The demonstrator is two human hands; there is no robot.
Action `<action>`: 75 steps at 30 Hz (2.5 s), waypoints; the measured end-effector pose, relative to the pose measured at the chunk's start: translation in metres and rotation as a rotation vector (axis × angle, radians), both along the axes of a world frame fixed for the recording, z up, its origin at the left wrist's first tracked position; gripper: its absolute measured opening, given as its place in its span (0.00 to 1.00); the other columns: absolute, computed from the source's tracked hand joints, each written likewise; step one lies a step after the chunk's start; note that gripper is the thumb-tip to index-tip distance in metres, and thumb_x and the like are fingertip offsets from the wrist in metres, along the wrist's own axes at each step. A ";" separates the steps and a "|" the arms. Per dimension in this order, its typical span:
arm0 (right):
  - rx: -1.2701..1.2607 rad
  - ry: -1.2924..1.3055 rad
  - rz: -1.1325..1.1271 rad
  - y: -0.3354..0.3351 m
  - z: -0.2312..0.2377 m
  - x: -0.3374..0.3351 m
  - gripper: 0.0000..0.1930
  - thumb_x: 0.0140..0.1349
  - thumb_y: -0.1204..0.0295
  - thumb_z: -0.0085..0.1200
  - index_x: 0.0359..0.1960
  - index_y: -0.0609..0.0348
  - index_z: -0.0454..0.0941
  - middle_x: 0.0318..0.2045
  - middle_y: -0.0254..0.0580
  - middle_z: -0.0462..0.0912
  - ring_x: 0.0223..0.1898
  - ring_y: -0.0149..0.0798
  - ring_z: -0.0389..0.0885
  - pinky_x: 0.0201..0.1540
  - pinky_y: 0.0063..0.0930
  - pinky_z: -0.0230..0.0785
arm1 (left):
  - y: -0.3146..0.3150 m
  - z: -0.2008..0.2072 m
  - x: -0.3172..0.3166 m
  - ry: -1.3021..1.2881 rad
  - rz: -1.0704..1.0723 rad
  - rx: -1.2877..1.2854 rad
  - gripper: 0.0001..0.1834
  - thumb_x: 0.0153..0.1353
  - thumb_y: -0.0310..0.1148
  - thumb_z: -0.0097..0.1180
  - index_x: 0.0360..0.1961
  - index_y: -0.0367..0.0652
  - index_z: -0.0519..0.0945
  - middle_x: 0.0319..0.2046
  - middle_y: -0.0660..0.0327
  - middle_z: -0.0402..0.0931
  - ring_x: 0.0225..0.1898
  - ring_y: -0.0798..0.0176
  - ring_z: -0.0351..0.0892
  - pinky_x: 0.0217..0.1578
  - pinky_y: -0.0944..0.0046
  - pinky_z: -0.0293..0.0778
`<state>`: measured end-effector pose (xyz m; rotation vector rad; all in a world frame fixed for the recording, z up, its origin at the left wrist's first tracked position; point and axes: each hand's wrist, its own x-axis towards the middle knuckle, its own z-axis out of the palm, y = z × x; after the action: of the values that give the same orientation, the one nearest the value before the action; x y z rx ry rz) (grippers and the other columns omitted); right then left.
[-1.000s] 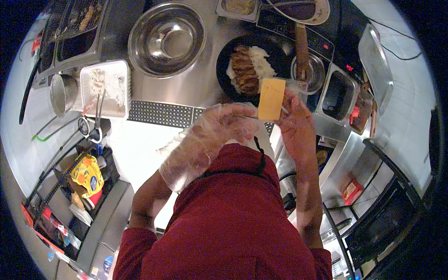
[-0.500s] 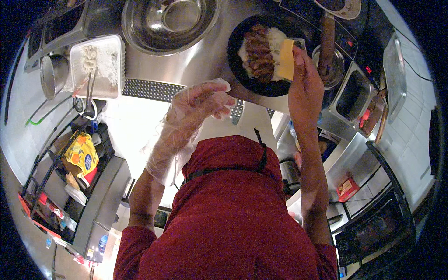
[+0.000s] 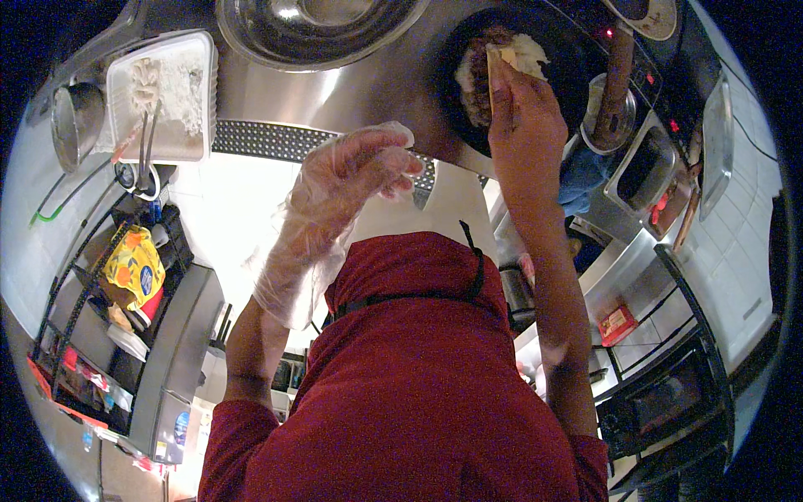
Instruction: The person assembles a meal by placing cooked meat and sauce over rice, then adds a slice of cheese and sprinkles seasoning. The finished plate is placed on a tray with other prepared meals.
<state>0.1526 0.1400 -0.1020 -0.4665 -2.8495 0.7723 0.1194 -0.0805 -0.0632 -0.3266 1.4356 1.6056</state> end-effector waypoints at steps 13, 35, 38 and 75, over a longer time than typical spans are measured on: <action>-0.204 -0.204 -0.085 0.049 -0.020 0.002 0.16 0.71 0.61 0.53 0.53 0.57 0.82 0.36 0.44 0.88 0.33 0.33 0.84 0.41 0.30 0.76 | -0.008 -0.006 -0.003 0.014 0.023 -0.003 0.21 0.64 0.36 0.64 0.53 0.33 0.78 0.39 0.54 0.86 0.35 0.65 0.83 0.40 0.66 0.78; -0.073 -0.197 0.296 0.099 0.011 -0.026 0.14 0.70 0.62 0.54 0.50 0.52 0.84 0.41 0.37 0.88 0.39 0.35 0.86 0.45 0.29 0.76 | 0.093 -0.050 0.004 1.862 -0.670 -0.566 0.16 0.56 0.34 0.57 0.46 0.43 0.81 0.36 0.64 0.79 0.28 0.60 0.76 0.21 0.63 0.74; -0.219 -0.413 0.148 0.086 0.028 -0.031 0.13 0.70 0.63 0.53 0.49 0.53 0.84 0.44 0.38 0.87 0.42 0.38 0.86 0.49 0.30 0.75 | 0.090 -0.050 0.007 1.756 -0.691 -0.527 0.14 0.56 0.35 0.57 0.44 0.46 0.82 0.37 0.65 0.79 0.29 0.59 0.76 0.21 0.63 0.74; 0.138 -0.632 0.886 0.084 0.103 -0.123 0.15 0.73 0.66 0.47 0.44 0.62 0.84 0.39 0.47 0.86 0.40 0.45 0.85 0.48 0.40 0.77 | 0.128 -0.072 0.012 1.639 -0.570 -0.442 0.12 0.54 0.37 0.57 0.38 0.51 0.84 0.48 0.60 0.81 0.48 0.57 0.78 0.50 0.47 0.71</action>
<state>0.0293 0.2238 0.0010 0.7795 -3.6653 0.5707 0.1318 0.0474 -0.1355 1.3723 2.6698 0.8618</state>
